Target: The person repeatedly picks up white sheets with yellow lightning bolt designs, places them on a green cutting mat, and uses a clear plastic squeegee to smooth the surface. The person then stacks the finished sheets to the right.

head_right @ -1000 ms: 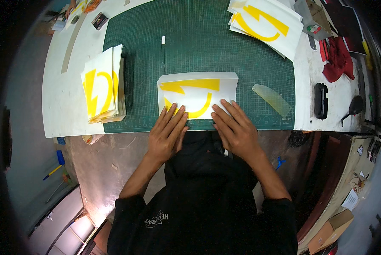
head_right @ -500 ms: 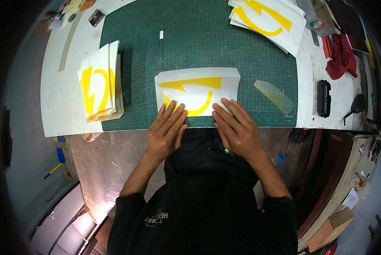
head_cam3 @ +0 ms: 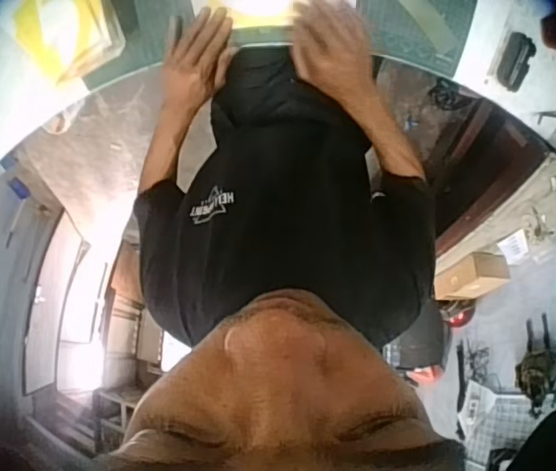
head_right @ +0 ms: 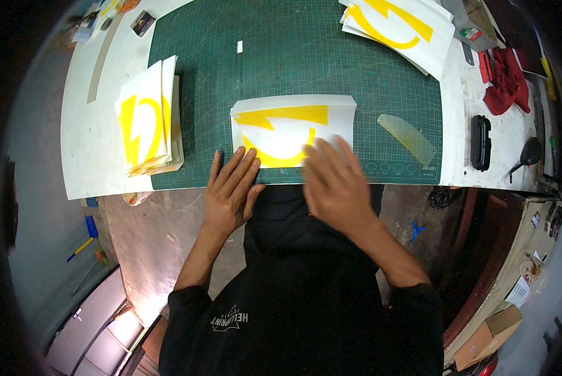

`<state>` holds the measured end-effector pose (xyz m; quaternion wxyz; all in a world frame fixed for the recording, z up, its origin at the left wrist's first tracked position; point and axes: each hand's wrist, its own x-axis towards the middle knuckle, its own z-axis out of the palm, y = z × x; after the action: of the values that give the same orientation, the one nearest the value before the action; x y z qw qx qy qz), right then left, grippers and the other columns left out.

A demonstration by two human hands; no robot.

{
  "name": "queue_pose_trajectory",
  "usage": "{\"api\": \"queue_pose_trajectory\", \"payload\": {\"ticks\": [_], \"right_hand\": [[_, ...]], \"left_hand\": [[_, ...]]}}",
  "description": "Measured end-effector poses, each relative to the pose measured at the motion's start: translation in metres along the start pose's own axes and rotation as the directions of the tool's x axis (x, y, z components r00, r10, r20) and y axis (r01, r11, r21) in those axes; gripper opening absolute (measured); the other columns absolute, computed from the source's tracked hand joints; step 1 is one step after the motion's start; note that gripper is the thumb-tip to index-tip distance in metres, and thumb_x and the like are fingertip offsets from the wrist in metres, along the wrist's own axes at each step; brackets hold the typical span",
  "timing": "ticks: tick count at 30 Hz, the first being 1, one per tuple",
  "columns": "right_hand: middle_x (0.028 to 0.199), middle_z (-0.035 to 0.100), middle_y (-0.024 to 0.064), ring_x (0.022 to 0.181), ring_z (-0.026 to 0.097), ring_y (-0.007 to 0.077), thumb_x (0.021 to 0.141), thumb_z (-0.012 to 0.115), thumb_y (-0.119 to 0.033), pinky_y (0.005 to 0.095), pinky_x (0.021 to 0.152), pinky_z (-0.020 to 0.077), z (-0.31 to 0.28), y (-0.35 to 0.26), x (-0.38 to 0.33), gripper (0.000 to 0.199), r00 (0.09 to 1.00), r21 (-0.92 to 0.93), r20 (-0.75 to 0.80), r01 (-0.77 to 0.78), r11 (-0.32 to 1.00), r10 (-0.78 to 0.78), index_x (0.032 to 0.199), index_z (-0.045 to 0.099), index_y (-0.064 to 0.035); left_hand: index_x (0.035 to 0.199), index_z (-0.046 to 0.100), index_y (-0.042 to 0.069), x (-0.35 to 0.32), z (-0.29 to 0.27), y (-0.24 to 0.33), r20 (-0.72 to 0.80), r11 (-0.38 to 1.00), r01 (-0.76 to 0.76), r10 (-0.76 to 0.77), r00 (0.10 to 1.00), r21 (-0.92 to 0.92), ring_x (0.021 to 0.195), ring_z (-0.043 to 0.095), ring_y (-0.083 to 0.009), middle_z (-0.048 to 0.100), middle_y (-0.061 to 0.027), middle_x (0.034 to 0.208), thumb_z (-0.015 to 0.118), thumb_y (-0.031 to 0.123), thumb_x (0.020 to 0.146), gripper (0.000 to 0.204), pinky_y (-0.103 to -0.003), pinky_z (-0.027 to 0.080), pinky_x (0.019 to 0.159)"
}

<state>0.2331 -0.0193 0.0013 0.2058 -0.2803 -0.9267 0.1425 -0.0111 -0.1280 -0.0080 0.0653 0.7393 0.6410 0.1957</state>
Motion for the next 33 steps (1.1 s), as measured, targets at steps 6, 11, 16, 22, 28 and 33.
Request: {"api": "queue_pose_trajectory", "payload": {"ticks": [6, 11, 16, 22, 28, 33], "right_hand": [[0.159, 0.053, 0.0091, 0.150, 0.046, 0.0319, 0.100, 0.069, -0.030, 0.0651, 0.127, 0.0229, 0.010, -0.002, -0.009, 0.053, 0.988, -0.017, 0.127, -0.091, 0.996, 0.092, 0.146, 0.062, -0.0053], [0.157, 0.055, 0.0096, 0.147, 0.048, 0.0350, 0.096, 0.074, -0.025, 0.0704, 0.125, 0.0212, -0.022, 0.034, -0.044, 0.046, 0.988, -0.244, 0.048, -0.131, 0.961, 0.147, 0.138, 0.067, -0.0081], [0.148, 0.056, 0.0135, 0.149, 0.040, 0.0414, 0.082, 0.079, -0.008, 0.0714, 0.125, 0.0171, -0.018, 0.025, -0.002, 0.033, 0.975, -0.105, -0.138, -0.189, 0.976, 0.173, 0.114, 0.071, -0.0072], [0.132, 0.060, 0.0162, 0.138, 0.048, 0.0385, 0.069, 0.075, 0.002, 0.0708, 0.126, 0.0128, -0.031, 0.040, 0.066, 0.042, 0.998, -0.092, 0.057, 0.001, 0.996, 0.004, 0.111, 0.068, -0.0059], [0.134, 0.061, 0.0167, 0.138, 0.050, 0.0349, 0.072, 0.073, -0.003, 0.0703, 0.127, 0.0105, -0.029, 0.046, 0.072, 0.048, 0.984, -0.074, 0.124, -0.120, 0.990, 0.129, 0.120, 0.070, -0.0042], [0.149, 0.056, 0.0180, 0.148, 0.044, 0.0352, 0.080, 0.069, -0.014, 0.0711, 0.126, 0.0115, -0.003, 0.023, 0.075, 0.056, 0.993, -0.189, 0.061, -0.088, 0.978, 0.101, 0.134, 0.065, -0.0003]], "left_hand": [[0.133, 0.073, 0.011, 0.004, 0.004, 0.001, -0.087, 0.997, -0.003, 0.010, 0.996, 0.076, 0.132, 0.058, -0.0313, 0.067, -0.0014, 0.146, 0.077, 0.025, 0.096, 0.040, -0.058, 0.025, 0.126], [0.109, 0.079, 0.011, 0.010, 0.009, 0.006, -0.184, 0.996, 0.017, 0.000, 0.983, 0.090, 0.122, 0.060, -0.0281, 0.070, -0.0029, 0.138, 0.083, 0.030, 0.088, 0.028, -0.055, 0.031, 0.120], [0.105, 0.077, 0.014, 0.040, 0.000, 0.008, -0.121, 0.994, 0.075, -0.064, 0.991, 0.084, 0.136, 0.048, -0.0358, 0.060, -0.0141, 0.147, 0.087, 0.035, 0.086, 0.030, -0.064, 0.021, 0.122], [0.126, 0.065, 0.014, 0.100, -0.036, -0.005, 0.167, 0.994, -0.094, 0.083, 0.982, 0.055, 0.149, 0.037, -0.0405, 0.044, -0.0169, 0.157, 0.089, 0.042, 0.079, 0.059, -0.065, 0.018, 0.123], [0.149, 0.051, 0.007, 0.094, -0.035, -0.012, 0.231, 0.994, -0.086, 0.070, 0.970, 0.061, 0.158, 0.029, -0.0377, 0.030, -0.0204, 0.170, 0.081, 0.046, 0.087, 0.080, -0.065, 0.015, 0.126], [0.166, 0.024, -0.001, 0.081, -0.014, -0.022, 0.329, 0.996, -0.084, 0.069, 0.942, 0.032, 0.164, 0.016, -0.0371, 0.016, -0.0227, 0.176, 0.067, 0.048, 0.098, 0.095, -0.062, 0.008, 0.130]]}}
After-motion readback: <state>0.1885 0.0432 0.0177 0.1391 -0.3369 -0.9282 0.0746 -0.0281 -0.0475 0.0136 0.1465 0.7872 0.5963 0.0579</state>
